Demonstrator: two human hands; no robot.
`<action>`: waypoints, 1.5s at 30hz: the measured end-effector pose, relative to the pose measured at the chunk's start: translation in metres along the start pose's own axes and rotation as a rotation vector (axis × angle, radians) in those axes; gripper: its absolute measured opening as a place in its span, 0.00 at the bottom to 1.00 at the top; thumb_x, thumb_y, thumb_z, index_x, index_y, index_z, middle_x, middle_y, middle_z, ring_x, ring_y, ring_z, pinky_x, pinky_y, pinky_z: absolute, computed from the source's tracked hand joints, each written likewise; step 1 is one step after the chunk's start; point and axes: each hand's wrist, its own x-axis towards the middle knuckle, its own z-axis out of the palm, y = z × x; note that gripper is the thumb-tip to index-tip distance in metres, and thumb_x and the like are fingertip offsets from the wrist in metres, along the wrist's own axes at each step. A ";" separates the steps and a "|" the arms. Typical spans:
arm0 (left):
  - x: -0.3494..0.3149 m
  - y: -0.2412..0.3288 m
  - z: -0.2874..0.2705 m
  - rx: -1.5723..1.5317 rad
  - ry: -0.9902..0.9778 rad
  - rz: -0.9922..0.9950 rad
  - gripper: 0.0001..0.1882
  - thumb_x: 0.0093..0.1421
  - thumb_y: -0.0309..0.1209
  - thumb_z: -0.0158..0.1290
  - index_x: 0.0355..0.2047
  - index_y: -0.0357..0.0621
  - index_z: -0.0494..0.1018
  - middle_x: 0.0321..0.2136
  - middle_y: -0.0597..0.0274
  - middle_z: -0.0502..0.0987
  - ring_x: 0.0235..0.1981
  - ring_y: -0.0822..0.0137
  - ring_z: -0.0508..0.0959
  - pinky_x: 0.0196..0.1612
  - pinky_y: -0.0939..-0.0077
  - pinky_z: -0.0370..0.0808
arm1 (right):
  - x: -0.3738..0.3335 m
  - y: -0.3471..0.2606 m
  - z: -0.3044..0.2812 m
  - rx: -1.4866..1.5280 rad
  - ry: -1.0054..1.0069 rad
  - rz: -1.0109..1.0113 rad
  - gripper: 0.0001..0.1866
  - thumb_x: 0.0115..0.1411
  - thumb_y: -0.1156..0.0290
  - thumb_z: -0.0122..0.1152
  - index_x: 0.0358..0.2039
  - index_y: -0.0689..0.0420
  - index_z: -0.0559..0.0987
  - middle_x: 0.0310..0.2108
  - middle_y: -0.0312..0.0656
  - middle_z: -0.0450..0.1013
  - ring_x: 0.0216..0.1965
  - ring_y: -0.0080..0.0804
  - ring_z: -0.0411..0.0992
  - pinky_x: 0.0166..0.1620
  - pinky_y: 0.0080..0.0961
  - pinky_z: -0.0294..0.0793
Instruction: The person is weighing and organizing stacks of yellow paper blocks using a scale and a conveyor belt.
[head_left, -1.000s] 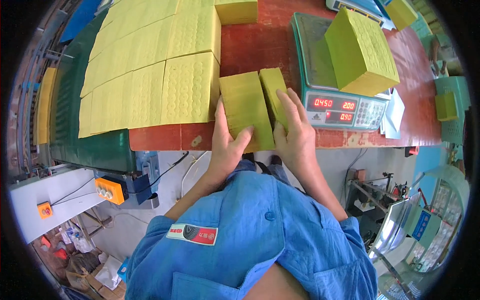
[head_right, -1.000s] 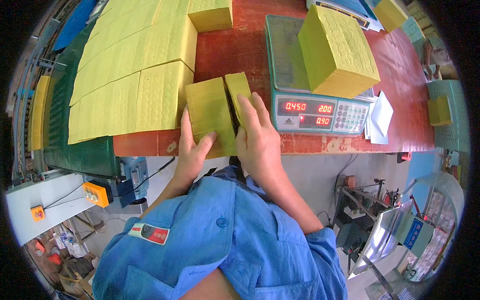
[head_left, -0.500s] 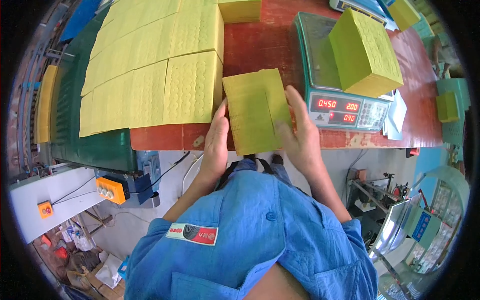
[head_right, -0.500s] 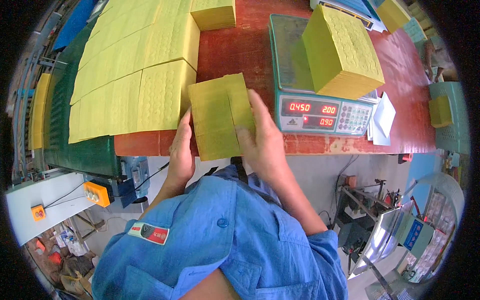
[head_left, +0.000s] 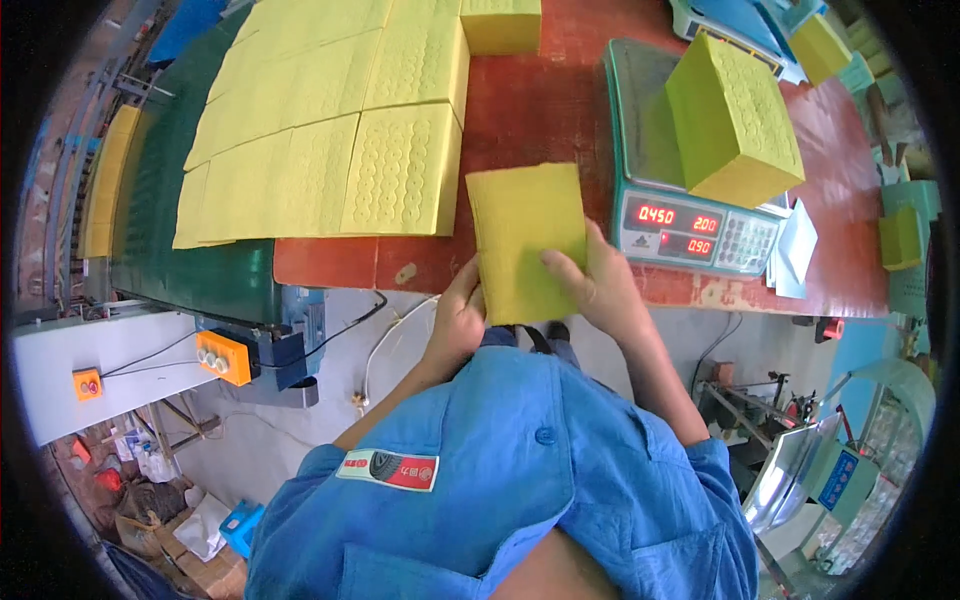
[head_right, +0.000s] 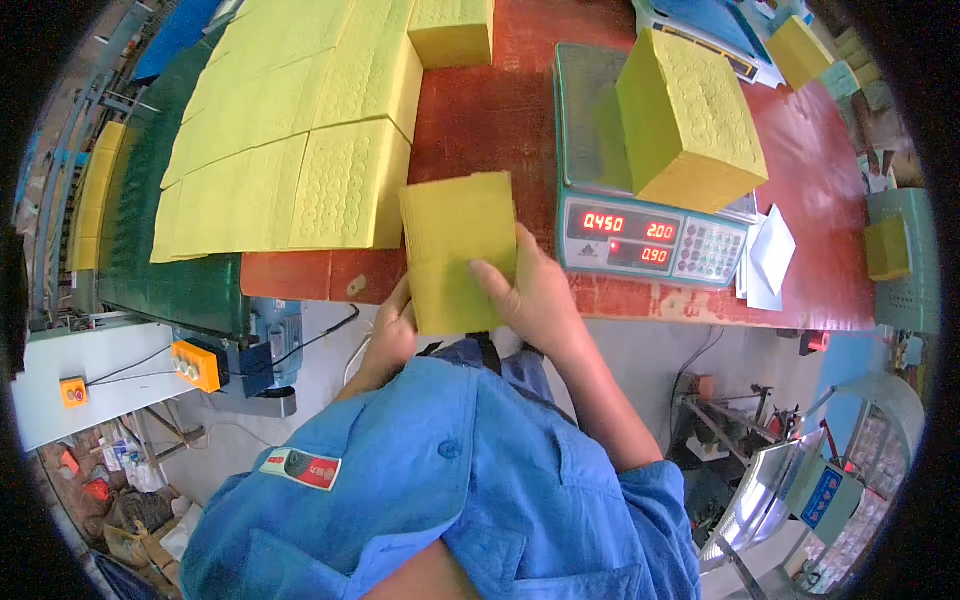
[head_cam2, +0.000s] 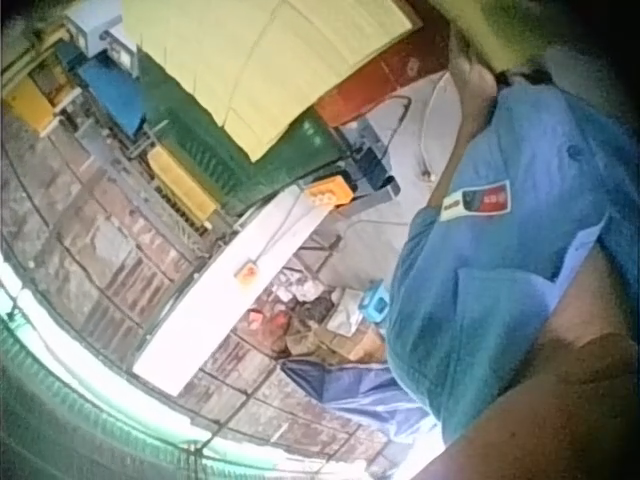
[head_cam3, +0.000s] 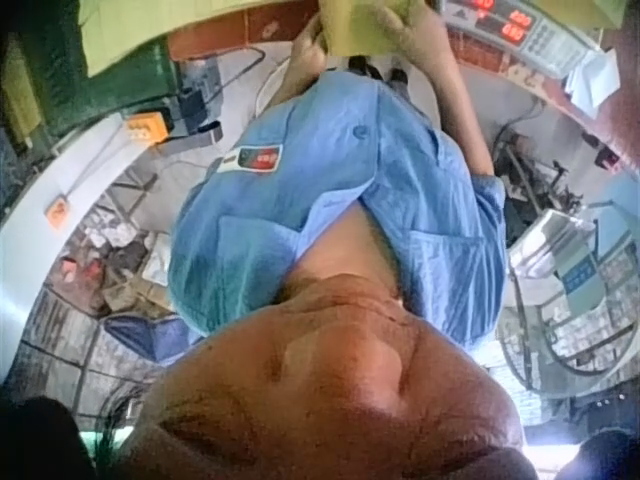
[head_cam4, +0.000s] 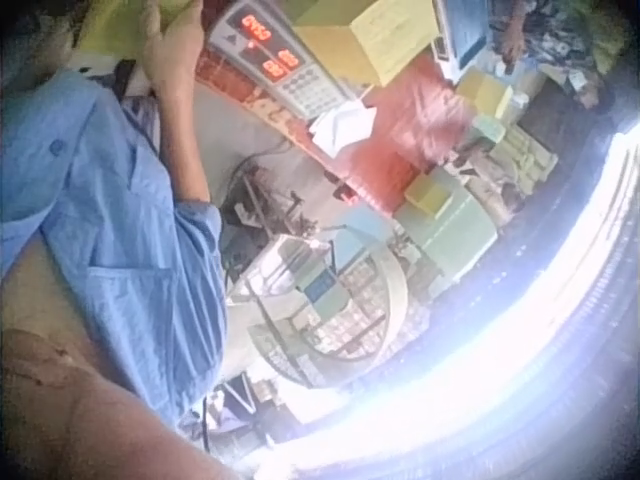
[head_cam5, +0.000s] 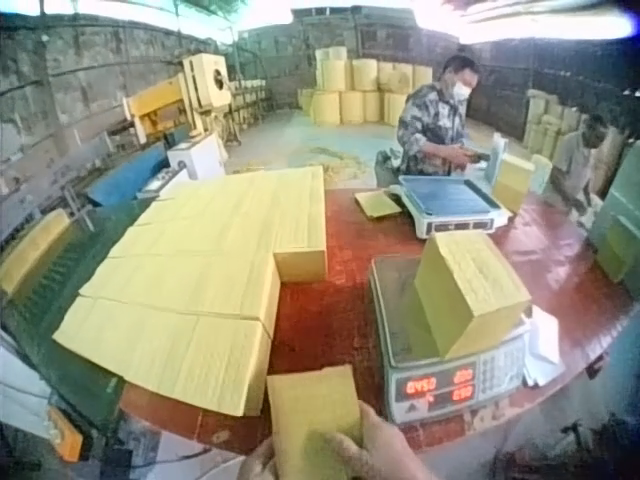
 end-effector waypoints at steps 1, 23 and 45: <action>0.003 -0.009 -0.001 0.103 0.010 0.015 0.20 0.69 0.30 0.44 0.59 0.35 0.65 0.55 0.53 0.71 0.55 0.64 0.71 0.58 0.72 0.66 | 0.005 0.008 -0.001 -0.052 -0.039 0.053 0.34 0.62 0.59 0.59 0.60 0.69 0.62 0.47 0.59 0.75 0.51 0.47 0.75 0.51 0.34 0.73; -0.028 0.146 0.009 -0.309 -0.255 -0.205 0.38 0.65 0.45 0.47 0.69 0.38 0.48 0.66 0.54 0.58 0.66 0.61 0.60 0.65 0.64 0.58 | -0.040 0.022 0.000 1.229 -0.229 0.108 0.33 0.65 0.51 0.51 0.64 0.58 0.62 0.59 0.44 0.67 0.57 0.36 0.68 0.58 0.37 0.68; 0.169 0.214 0.242 -0.102 -0.255 -0.031 0.35 0.51 0.56 0.59 0.52 0.49 0.69 0.45 0.63 0.70 0.40 0.64 0.70 0.41 0.62 0.68 | 0.079 -0.028 -0.292 0.879 0.273 -0.183 0.19 0.64 0.63 0.54 0.50 0.63 0.76 0.44 0.42 0.76 0.42 0.29 0.74 0.44 0.27 0.73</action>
